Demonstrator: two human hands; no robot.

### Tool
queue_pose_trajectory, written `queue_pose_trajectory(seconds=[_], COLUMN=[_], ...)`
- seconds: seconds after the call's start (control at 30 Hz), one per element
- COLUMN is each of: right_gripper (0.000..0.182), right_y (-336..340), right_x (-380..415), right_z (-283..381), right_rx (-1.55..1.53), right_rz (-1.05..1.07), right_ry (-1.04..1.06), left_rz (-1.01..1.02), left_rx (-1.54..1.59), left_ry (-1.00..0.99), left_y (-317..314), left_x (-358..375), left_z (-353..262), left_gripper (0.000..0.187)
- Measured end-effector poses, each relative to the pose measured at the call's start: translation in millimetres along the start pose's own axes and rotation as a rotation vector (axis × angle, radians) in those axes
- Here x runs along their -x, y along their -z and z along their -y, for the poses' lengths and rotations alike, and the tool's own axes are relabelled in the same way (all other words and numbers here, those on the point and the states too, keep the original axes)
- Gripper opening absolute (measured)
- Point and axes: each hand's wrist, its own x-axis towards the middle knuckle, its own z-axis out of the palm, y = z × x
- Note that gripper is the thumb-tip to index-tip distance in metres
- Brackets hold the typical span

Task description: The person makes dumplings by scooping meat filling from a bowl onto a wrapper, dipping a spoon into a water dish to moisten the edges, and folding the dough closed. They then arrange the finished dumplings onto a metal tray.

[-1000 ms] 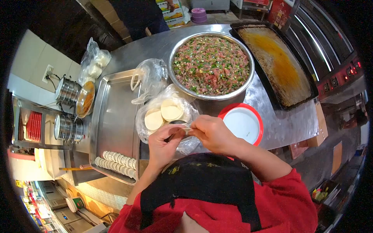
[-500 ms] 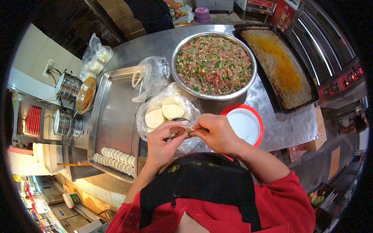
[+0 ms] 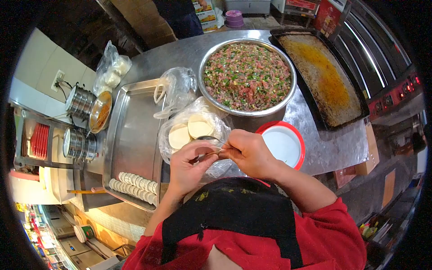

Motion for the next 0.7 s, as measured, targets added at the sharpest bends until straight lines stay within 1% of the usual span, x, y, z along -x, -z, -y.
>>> queue_pose_trajectory(seconds=[0.13,0.2,0.23,0.3,0.4,0.43,0.5,0.53,0.6,0.7], right_gripper=[0.019,0.018,0.018,0.016,0.012,0.012,0.01,0.01,0.011,0.013], right_y=[1,2,1,1,-1,-1,-2,-1,1,4], right_x=[-2,-3,-4,-5,-2,-1,-1,-1,-2,-5], right_z=[2,7,7,7,1,1,1,1,2,5], right_rx=[-0.017,-0.056,-0.056,-0.08,-0.069,-0.069,-0.066,-0.066,-0.079,-0.098], right_rz=[0.027,0.049,0.047,0.019,0.04,0.035,-0.012,-0.014,-0.001,0.029], right_ry=[0.029,-0.031,-0.032,0.058,0.048,0.044,0.034,0.034,0.011,-0.003], left_rz=[0.015,0.046,0.048,0.064,0.122,0.128,0.065,0.066,0.005,0.046], left_rx=[-0.015,-0.063,-0.063,-0.079,-0.103,-0.102,-0.025,-0.025,-0.08,-0.097], left_ry=[0.054,-0.034,-0.035,-0.105,-0.132,-0.133,-0.027,-0.028,-0.078,-0.042], left_y=[2,3,3,2,3,3,3,3,3,5], left_x=[1,1,0,-2,-3,-3,-3,-3,-4,-4], left_z=[1,3,2,-3,3,0,-7,-3,5,-3], left_gripper=[0.014,0.015,0.015,0.016,0.015,0.015,0.015,0.015,0.015,0.015])
